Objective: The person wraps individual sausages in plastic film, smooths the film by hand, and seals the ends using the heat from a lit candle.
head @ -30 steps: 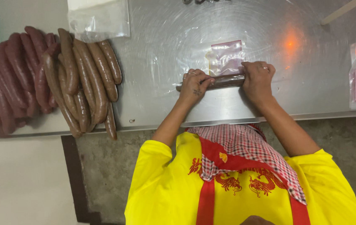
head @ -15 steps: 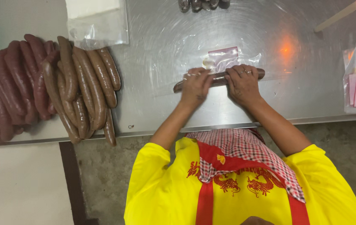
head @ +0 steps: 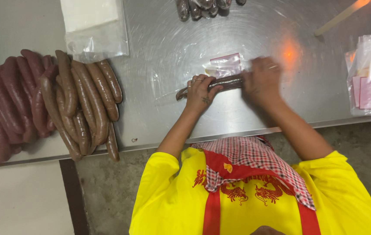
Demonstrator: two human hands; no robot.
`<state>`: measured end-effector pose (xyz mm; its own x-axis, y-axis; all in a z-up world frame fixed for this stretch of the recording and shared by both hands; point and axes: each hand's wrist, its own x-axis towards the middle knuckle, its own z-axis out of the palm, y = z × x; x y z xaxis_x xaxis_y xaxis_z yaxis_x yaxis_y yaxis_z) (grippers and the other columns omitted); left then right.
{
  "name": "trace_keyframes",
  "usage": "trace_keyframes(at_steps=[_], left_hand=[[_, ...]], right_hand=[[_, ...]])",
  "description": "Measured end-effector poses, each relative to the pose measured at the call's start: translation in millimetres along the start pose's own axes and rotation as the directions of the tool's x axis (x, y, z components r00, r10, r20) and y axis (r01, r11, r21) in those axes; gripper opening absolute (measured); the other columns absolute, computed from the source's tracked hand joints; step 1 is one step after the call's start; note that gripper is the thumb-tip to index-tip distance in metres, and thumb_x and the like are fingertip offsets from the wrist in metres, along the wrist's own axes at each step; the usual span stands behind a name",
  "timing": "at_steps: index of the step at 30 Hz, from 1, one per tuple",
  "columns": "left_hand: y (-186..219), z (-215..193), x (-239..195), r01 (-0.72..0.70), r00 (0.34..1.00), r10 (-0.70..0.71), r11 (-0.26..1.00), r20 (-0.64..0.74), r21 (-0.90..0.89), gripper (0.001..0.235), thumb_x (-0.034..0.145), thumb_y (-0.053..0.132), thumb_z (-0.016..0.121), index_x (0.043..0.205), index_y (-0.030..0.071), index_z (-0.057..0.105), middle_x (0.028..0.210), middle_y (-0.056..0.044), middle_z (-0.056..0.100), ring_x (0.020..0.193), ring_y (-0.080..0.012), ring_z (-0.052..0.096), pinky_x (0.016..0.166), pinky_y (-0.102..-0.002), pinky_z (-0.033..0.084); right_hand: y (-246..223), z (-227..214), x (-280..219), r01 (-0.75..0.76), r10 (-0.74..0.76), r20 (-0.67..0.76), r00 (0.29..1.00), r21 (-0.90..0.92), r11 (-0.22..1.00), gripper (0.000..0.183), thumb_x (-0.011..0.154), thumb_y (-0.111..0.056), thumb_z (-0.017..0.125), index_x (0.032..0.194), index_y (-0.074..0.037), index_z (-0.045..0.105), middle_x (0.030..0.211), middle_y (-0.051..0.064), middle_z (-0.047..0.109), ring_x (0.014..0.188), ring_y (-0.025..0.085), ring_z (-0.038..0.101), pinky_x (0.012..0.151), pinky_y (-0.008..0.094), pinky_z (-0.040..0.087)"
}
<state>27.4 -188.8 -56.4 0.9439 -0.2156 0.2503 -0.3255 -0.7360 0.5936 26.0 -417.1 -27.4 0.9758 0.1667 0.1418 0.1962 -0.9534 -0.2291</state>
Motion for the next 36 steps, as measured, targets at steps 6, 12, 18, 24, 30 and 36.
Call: trace_keyframes(at_steps=[6, 12, 18, 24, 30, 36], left_hand=[[-26.7, -16.2, -14.1, -0.115, 0.992, 0.125, 0.965, -0.028, 0.236, 0.031, 0.094, 0.036, 0.072, 0.111, 0.011, 0.076, 0.108, -0.011, 0.068, 0.11, -0.0332, 0.06, 0.099, -0.054, 0.039], [-88.1, -77.3, -41.2, 0.166, 0.873, 0.046, 0.908, -0.486, 0.384, 0.024, 0.093, 0.005, 0.062, 0.114, -0.004, 0.067, 0.119, -0.025, 0.064, 0.119, -0.0391, 0.055, 0.104, -0.054, 0.041], [-28.6, 8.6, -49.8, -0.228, 0.941, 0.281, 0.938, -0.189, 0.261, 0.033, 0.099, 0.002, 0.06, 0.132, 0.003, 0.064, 0.133, -0.013, 0.061, 0.131, -0.0304, 0.055, 0.117, -0.045, 0.044], [-33.4, -8.0, -26.9, -0.074, 0.993, 0.098, 0.955, -0.07, 0.289, 0.053, 0.093, 0.037, 0.069, 0.132, 0.004, 0.056, 0.125, -0.014, 0.059, 0.118, -0.0331, 0.054, 0.101, -0.052, 0.038], [-38.4, -26.4, 10.2, 0.168, 0.907, -0.28, 0.925, 0.315, 0.34, 0.065, 0.101, 0.059, 0.054, 0.134, 0.004, 0.053, 0.128, -0.017, 0.054, 0.118, -0.0342, 0.053, 0.103, -0.05, 0.039], [-48.4, -21.5, 37.9, 0.329, 0.924, -0.355, 0.928, 0.145, 0.176, 0.061, 0.103, 0.05, 0.044, 0.141, 0.003, 0.05, 0.15, -0.02, 0.042, 0.127, -0.0396, 0.046, 0.11, -0.053, 0.036]], right_hand=[[-7.3, 24.6, -8.0, 0.199, -0.189, -0.093, 0.978, 0.116, 0.973, 0.054, 0.1, -0.052, 0.064, 0.126, -0.004, 0.062, 0.124, 0.016, 0.058, 0.121, 0.034, 0.048, 0.104, 0.05, 0.028], [-6.7, 31.5, -10.8, 0.225, -0.216, -0.128, 0.968, 0.067, 0.972, 0.053, 0.1, -0.052, 0.065, 0.126, -0.005, 0.062, 0.124, 0.013, 0.059, 0.12, 0.031, 0.048, 0.103, 0.048, 0.028], [-6.1, 27.3, -7.8, 0.24, -0.237, -0.138, 0.962, 0.005, 0.971, 0.053, 0.102, -0.054, 0.063, 0.127, -0.007, 0.062, 0.124, 0.012, 0.061, 0.12, 0.03, 0.051, 0.104, 0.047, 0.029], [-3.1, 21.6, 5.4, 0.209, -0.207, -0.082, 0.975, 0.024, 0.978, 0.061, 0.097, -0.061, 0.062, 0.119, -0.004, 0.063, 0.112, 0.018, 0.064, 0.109, 0.033, 0.055, 0.098, 0.047, 0.035], [2.2, 29.6, 32.6, 0.103, -0.101, -0.035, 0.994, 0.056, 0.993, 0.037, 0.107, -0.041, 0.058, 0.103, -0.005, 0.066, 0.106, 0.02, 0.069, 0.105, 0.036, 0.058, 0.093, 0.048, 0.039], [11.0, 37.9, 63.1, -0.058, 0.052, 0.054, 0.997, 0.111, 0.992, 0.031, 0.113, -0.033, 0.052, 0.107, -0.005, 0.065, 0.102, 0.021, 0.069, 0.103, 0.037, 0.058, 0.095, 0.051, 0.036]])
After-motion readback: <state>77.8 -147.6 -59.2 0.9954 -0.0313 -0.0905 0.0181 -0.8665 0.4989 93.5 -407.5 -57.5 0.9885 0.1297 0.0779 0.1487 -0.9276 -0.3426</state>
